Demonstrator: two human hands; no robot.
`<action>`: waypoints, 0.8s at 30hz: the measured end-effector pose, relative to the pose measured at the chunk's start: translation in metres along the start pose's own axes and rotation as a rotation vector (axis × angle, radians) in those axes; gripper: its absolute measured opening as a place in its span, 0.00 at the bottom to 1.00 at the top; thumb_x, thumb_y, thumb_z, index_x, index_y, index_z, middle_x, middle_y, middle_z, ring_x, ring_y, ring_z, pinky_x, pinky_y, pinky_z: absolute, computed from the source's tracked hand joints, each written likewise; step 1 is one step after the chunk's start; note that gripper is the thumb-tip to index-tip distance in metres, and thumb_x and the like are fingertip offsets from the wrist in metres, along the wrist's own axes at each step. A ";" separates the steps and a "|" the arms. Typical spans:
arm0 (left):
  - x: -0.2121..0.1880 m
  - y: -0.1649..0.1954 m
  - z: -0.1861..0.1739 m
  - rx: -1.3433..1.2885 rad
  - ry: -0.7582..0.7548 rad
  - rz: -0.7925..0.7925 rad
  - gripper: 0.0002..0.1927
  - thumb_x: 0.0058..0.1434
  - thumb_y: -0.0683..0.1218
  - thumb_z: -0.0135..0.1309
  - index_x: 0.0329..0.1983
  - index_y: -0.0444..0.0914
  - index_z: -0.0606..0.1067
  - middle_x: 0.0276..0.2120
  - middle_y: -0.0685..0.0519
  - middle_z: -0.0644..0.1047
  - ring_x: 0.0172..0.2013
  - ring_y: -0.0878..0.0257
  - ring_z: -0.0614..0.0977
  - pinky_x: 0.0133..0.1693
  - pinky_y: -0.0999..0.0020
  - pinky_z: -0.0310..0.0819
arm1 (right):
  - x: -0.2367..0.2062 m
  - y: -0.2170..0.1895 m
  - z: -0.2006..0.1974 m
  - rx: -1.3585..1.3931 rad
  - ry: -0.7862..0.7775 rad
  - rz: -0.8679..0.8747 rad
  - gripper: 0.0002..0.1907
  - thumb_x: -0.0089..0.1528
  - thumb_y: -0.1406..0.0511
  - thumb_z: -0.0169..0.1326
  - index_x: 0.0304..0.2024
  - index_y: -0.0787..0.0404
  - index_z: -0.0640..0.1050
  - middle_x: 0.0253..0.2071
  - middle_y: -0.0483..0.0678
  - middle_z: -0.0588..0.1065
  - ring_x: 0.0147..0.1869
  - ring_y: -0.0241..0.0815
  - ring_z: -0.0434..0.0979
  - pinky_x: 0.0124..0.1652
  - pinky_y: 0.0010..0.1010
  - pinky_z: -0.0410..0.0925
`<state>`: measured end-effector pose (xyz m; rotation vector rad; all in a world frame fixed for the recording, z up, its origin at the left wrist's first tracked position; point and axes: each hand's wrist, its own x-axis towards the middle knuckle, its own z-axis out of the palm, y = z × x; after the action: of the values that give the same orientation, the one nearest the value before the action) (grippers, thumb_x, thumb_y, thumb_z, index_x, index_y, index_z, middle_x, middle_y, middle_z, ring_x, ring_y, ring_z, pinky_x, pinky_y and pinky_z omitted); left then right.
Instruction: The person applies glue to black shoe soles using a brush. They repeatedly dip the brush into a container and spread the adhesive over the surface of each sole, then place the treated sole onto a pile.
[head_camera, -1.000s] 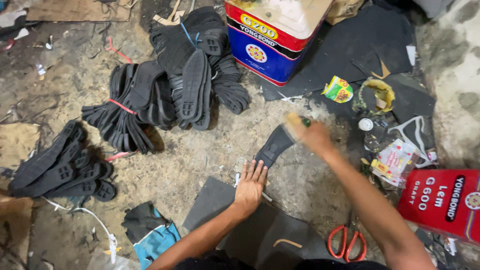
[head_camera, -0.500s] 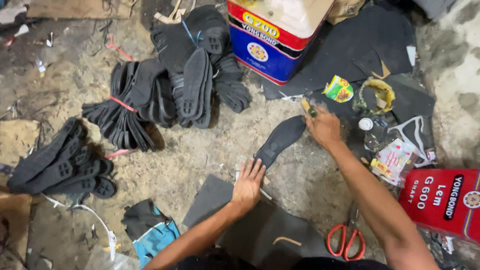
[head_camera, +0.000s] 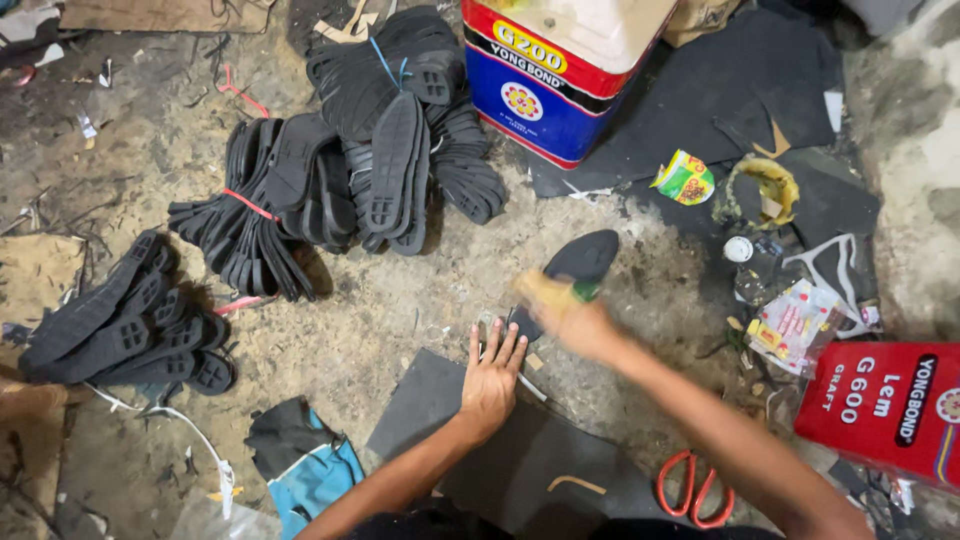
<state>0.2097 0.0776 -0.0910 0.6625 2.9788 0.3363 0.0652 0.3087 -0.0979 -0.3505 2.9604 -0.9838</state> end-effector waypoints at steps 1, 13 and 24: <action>-0.001 -0.001 0.001 -0.013 -0.013 0.000 0.35 0.57 0.41 0.45 0.72 0.35 0.64 0.71 0.43 0.61 0.74 0.42 0.53 0.69 0.33 0.31 | 0.001 0.003 -0.001 -0.008 0.034 -0.166 0.22 0.66 0.49 0.54 0.47 0.59 0.77 0.40 0.59 0.80 0.40 0.54 0.82 0.40 0.44 0.74; 0.002 -0.003 0.005 -0.035 0.100 0.032 0.31 0.59 0.43 0.45 0.68 0.32 0.67 0.71 0.41 0.63 0.74 0.42 0.55 0.70 0.32 0.31 | 0.009 -0.010 -0.015 -0.052 0.028 -0.263 0.22 0.61 0.51 0.54 0.51 0.55 0.81 0.44 0.59 0.82 0.40 0.61 0.80 0.36 0.48 0.71; 0.005 -0.004 0.004 -0.046 0.046 0.019 0.31 0.59 0.43 0.44 0.68 0.33 0.67 0.71 0.41 0.62 0.73 0.41 0.55 0.69 0.31 0.29 | 0.051 0.041 -0.063 -0.155 0.186 0.082 0.28 0.66 0.47 0.55 0.34 0.67 0.81 0.29 0.64 0.77 0.32 0.63 0.79 0.36 0.51 0.71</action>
<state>0.2043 0.0773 -0.0960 0.6884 2.9996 0.4262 0.0027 0.3669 -0.0684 -0.1426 3.1988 -0.8240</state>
